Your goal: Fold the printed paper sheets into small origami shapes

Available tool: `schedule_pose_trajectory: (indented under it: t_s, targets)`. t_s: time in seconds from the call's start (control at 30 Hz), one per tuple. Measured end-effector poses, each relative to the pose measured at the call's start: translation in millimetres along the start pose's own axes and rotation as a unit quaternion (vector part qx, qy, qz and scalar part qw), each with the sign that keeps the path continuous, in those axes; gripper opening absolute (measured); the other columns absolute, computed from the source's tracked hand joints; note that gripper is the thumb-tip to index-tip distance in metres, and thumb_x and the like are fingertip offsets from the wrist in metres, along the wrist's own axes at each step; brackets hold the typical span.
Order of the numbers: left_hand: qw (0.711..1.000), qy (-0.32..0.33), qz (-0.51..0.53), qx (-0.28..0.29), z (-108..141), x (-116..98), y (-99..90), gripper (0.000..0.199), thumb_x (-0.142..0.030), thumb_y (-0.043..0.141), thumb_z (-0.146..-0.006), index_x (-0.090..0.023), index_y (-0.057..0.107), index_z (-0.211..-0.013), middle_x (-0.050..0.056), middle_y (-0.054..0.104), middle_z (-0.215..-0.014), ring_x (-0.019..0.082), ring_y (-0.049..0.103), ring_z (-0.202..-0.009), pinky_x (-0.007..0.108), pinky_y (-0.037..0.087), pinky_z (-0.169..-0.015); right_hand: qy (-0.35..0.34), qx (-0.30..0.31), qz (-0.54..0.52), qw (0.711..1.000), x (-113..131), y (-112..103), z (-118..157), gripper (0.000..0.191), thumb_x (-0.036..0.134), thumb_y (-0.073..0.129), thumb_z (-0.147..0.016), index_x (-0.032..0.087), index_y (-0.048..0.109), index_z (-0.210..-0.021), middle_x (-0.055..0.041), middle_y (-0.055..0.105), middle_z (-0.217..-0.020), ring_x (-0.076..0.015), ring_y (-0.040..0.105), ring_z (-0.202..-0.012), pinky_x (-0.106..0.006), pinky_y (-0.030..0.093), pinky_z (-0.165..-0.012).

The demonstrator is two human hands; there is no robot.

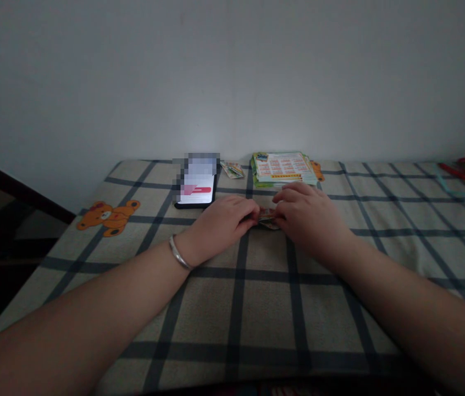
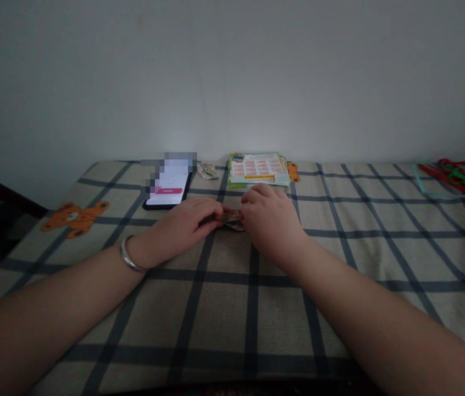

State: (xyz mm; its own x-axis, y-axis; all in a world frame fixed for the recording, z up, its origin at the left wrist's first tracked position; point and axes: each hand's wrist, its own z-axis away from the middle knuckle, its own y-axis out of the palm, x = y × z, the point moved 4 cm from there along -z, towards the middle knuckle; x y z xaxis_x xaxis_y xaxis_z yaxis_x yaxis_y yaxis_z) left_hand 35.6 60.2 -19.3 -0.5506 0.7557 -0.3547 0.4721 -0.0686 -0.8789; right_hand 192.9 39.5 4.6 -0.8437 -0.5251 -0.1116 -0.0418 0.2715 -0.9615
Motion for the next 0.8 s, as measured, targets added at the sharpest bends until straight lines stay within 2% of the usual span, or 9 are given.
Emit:
schedule_pose_trajectory:
  t_s: [0.1, 0.23, 0.33, 0.4, 0.63, 0.8]
  targets:
    - [1.000, 0.009, -0.011, -0.006, 0, -2, 0.6, 0.005, -0.015, 0.054, -0.092, -0.019, 0.057, -0.090, 0.002, 0.064, -0.094, 0.020, 0.060, -0.096, 0.035, 0.045, -0.090, -0.029, 0.005, 0.031, 0.999, 7, -1, 1, 0.022, 0.012, 0.051, -0.092, 0.013, 0.072, -0.095, -0.0115, 0.070, -0.110, -0.0307, 0.054, -0.112, -0.042, 0.044, -0.089]
    - [1.000, 0.000, -0.011, -0.015, 1, -1, 0.3, 0.005, -0.015, 0.056, -0.091, -0.020, 0.058, -0.090, 0.000, 0.063, -0.090, 0.018, 0.060, -0.090, 0.032, 0.045, -0.084, -0.048, -0.010, -0.028, 0.998, 3, 4, -2, 0.017, 0.014, 0.056, -0.090, 0.016, 0.072, -0.096, -0.0091, 0.070, -0.105, -0.0285, 0.055, -0.111, -0.040, 0.044, -0.093]
    - [1.000, -0.008, -0.003, -0.019, 1, 0, -0.8, 0.005, -0.015, 0.057, -0.090, -0.020, 0.060, -0.090, -0.001, 0.063, -0.088, 0.017, 0.059, -0.087, 0.030, 0.044, -0.079, -0.024, -0.014, -0.128, 0.991, -7, 11, -4, 0.011, 0.017, 0.062, -0.087, 0.017, 0.073, -0.089, -0.0072, 0.069, -0.104, -0.0237, 0.059, -0.102, -0.036, 0.047, -0.092]
    - [1.000, -0.008, -0.002, -0.021, 1, -1, -1.7, 0.005, -0.016, 0.058, -0.090, -0.020, 0.061, -0.090, -0.001, 0.063, -0.088, 0.017, 0.059, -0.087, 0.030, 0.044, -0.079, -0.019, -0.021, -0.168, 0.985, -9, 13, -6, 0.011, 0.022, 0.065, -0.086, 0.019, 0.074, -0.091, -0.0060, 0.070, -0.105, -0.0227, 0.059, -0.101, -0.035, 0.047, -0.090]
    - [0.999, -0.009, -0.020, -0.025, 0, -1, -2.7, 0.004, -0.016, 0.060, -0.089, -0.020, 0.062, -0.089, -0.001, 0.063, -0.085, 0.017, 0.058, -0.085, 0.029, 0.042, -0.077, -0.032, -0.035, -0.131, 0.990, -1, 12, -7, 0.013, 0.022, 0.065, -0.088, 0.019, 0.077, -0.086, -0.0046, 0.072, -0.095, -0.0242, 0.059, -0.098, -0.039, 0.044, -0.092]
    - [1.000, -0.014, -0.018, -0.021, 1, 2, -1.8, 0.004, -0.020, 0.060, -0.091, -0.021, 0.063, -0.088, -0.002, 0.065, -0.086, 0.018, 0.058, -0.087, 0.031, 0.043, -0.082, -0.016, -0.061, -0.205, 0.977, -8, 23, -8, 0.008, 0.024, 0.071, -0.082, 0.024, 0.077, -0.086, -0.0024, 0.070, -0.093, -0.0219, 0.057, -0.092, -0.037, 0.044, -0.086]
